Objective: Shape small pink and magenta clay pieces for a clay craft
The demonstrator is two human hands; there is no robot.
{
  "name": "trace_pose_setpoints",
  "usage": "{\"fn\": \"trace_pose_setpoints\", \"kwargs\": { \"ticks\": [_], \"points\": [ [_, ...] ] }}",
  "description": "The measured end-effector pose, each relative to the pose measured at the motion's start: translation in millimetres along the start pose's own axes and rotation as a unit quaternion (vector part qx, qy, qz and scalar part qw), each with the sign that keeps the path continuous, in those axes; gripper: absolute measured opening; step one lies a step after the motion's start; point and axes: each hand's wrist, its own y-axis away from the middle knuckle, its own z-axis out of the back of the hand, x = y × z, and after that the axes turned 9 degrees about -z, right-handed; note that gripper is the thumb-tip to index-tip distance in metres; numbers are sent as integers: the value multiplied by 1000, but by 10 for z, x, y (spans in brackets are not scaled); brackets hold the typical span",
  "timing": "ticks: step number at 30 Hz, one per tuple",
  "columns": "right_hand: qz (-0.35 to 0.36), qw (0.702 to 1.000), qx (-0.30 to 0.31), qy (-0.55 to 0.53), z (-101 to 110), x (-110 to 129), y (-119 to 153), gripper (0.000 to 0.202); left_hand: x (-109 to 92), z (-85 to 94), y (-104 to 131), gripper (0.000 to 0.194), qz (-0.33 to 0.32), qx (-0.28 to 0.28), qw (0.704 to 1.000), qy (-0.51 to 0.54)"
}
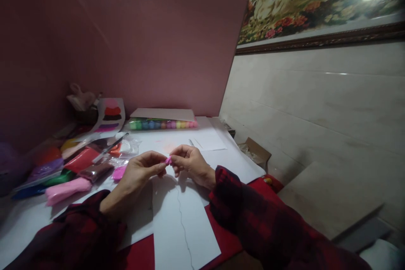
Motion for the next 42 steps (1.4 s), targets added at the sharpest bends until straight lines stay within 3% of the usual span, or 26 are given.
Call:
{"fn": "trace_pose_setpoints", "kwargs": {
  "ticks": [5,8,16,20,27,36,42],
  "points": [
    [-73,995,43,-44,35,-9,-9,44,-115,-92,46,37,15,19,999,28],
    [-68,996,46,-28,36,-25,-15,47,-145,-105,62,34,29,29,999,1],
    [58,994,-6,95,-7,-18,1,36,-85,-66,34,27,24,-11,1000,0],
    [149,957,-20,247,-32,-21,51,17,-90,-48,35,29,29,10,999,19],
    [247,919,-46,306,-37,-11,78,4,-104,-85,57,32,65,7,996,53],
    [309,868,-76,381,-25,20,94,10,-89,-75,53,28,66,14,996,66],
    [329,859,-63,387,-10,12,92,12,-102,-85,71,30,85,34,995,40]
  ]
}}
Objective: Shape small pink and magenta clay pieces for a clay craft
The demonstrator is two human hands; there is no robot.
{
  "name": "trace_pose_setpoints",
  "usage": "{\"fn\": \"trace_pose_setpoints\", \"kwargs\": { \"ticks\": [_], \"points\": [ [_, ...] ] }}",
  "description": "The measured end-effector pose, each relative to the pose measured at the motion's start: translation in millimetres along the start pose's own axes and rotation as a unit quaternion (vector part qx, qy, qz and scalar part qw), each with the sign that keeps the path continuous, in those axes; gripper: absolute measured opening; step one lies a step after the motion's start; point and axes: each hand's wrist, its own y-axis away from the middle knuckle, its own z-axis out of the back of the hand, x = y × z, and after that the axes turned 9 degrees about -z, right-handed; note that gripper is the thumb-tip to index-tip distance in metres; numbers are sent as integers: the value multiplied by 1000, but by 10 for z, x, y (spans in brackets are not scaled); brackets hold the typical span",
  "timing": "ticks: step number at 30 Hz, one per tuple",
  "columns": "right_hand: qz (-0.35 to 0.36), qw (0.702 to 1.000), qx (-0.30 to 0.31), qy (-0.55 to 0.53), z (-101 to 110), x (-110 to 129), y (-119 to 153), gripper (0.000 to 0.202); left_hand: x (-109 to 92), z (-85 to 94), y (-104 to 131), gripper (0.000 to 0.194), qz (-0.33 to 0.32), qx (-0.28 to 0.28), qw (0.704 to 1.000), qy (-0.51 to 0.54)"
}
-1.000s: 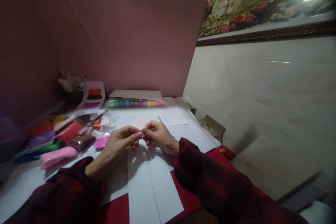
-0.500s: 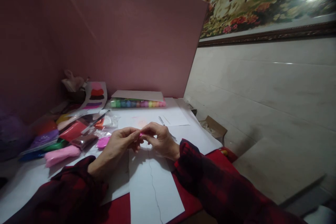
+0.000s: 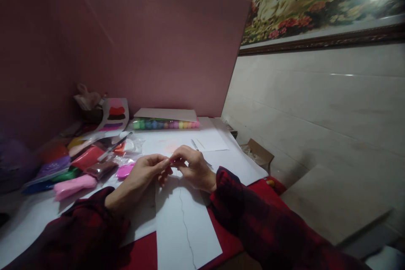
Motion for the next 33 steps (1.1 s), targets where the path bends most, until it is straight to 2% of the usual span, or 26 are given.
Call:
{"fn": "trace_pose_setpoints", "kwargs": {
  "ticks": [2,5,8,12,15,17,19,21,25,28,33],
  "points": [
    [-21,1000,0,-9,-7,3,-2,8,7,9,-6,29,-3,-10,1000,1],
    [-140,983,19,-117,-24,-1,-19,10,7,21,-19,28,-16,-27,1000,-4],
    [-273,917,64,-285,-25,-22,-48,27,-4,18,-24,26,-39,-30,999,-21],
    [-367,830,112,-406,12,-49,-70,37,-8,-5,-16,24,-75,-11,997,7],
    [-401,792,149,-436,37,-61,-65,38,-11,-15,-5,33,-68,17,997,16],
    [-409,781,162,-443,36,-73,-58,40,-21,-17,2,35,-53,34,998,-8],
    [-406,784,166,-439,18,-92,-53,41,-33,-18,3,31,-45,37,998,-34],
    [-391,804,151,-422,-10,-112,-52,41,-37,-16,-6,28,-47,24,997,-48],
    [-316,874,82,-359,-53,-121,-59,38,2,14,-38,33,-43,-6,997,-71],
    [-233,927,90,-278,-57,-79,-49,32,53,51,-52,35,-40,-1,997,-70],
    [-159,974,68,-145,-36,-5,-14,11,60,49,-43,37,-35,13,998,-57]
  ]
}}
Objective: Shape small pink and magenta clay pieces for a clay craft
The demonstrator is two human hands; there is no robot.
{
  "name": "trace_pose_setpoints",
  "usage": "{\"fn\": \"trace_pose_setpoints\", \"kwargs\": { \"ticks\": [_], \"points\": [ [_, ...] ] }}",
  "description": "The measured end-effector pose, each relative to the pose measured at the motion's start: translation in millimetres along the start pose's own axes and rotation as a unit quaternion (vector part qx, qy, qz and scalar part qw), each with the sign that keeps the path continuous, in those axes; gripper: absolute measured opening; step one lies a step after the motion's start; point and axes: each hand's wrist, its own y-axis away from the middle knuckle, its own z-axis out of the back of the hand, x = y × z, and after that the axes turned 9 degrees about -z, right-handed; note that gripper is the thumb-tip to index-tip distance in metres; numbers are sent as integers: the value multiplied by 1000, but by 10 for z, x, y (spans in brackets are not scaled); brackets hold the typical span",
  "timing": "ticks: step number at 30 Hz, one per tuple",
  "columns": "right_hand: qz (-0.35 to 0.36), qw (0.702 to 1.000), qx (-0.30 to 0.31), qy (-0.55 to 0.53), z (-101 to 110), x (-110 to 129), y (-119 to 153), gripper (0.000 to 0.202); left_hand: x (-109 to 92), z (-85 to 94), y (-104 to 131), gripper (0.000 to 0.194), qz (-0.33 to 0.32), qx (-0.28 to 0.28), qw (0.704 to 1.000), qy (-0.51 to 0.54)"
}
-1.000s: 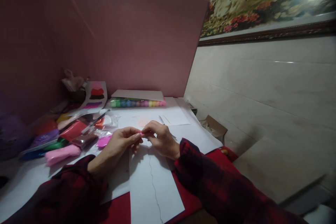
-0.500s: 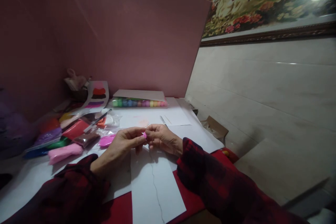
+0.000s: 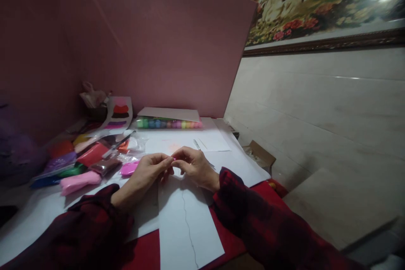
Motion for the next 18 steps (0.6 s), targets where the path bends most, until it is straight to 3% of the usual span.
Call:
{"fn": "trace_pose_setpoints", "kwargs": {
  "ticks": [7,11,18],
  "points": [
    [96,985,-50,134,15,36,28,6,-46,-24,24,37,23,6,1000,14],
    [110,980,-54,156,13,11,25,8,-28,-8,18,29,13,-17,998,54],
    [146,976,-55,154,29,3,11,8,-41,-5,14,32,35,16,998,56]
  ]
}}
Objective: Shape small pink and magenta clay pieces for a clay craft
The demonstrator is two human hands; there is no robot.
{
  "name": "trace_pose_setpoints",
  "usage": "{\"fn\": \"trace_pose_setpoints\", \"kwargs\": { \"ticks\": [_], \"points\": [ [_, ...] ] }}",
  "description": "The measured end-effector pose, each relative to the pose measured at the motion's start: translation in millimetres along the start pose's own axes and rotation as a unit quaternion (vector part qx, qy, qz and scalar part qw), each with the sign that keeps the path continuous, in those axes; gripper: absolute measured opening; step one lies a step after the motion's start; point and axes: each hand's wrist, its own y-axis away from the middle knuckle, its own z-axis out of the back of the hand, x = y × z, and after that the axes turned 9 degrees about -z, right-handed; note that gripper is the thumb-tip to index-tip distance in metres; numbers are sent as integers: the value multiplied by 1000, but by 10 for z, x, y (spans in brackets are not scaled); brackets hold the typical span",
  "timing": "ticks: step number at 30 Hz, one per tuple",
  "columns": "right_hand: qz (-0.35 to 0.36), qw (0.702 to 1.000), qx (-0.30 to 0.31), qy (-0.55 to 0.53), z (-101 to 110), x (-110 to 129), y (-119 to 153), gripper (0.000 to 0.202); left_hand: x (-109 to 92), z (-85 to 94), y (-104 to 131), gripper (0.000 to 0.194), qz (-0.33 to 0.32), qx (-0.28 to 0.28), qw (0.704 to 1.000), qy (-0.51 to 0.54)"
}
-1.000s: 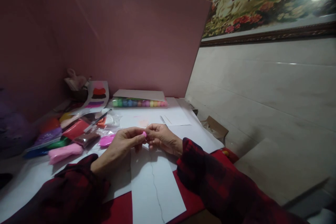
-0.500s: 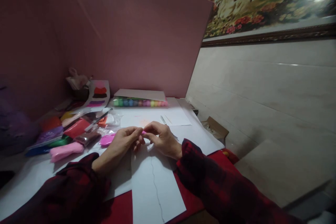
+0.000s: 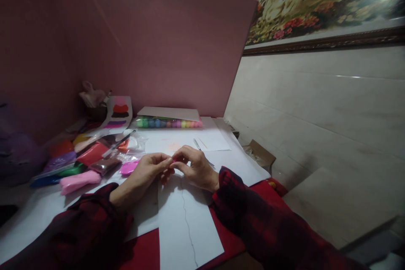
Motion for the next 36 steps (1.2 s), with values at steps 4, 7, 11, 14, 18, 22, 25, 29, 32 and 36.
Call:
{"fn": "trace_pose_setpoints", "kwargs": {
  "ticks": [4,7,11,14,18,22,25,29,32,36],
  "points": [
    [-16,1000,11,-10,8,22,4,7,19,8,-9,29,11,-18,1000,18],
    [-99,991,32,-84,-8,22,7,7,33,17,-15,27,-1,-31,999,33],
    [-227,934,52,-272,-28,-25,-25,24,46,32,-25,22,-51,-25,998,1],
    [-288,881,77,-368,-7,-65,-56,35,59,41,-34,19,-81,3,997,-9],
    [-363,830,136,-401,33,-72,-59,42,60,29,-28,31,-85,31,996,22],
    [-369,828,144,-397,24,-50,-49,47,23,-6,-11,30,-57,39,998,-9],
    [-356,841,104,-395,5,-51,-55,46,-8,-21,-8,25,-54,16,998,-40],
    [-324,862,58,-386,-4,-78,-72,43,-44,-28,-8,29,-43,-32,997,-47],
    [-283,890,65,-352,-13,-72,-80,40,-59,-34,2,31,-43,-36,997,-54],
    [-231,915,59,-326,-38,-32,-75,28,-62,-47,16,32,-43,-34,997,-57]
  ]
}}
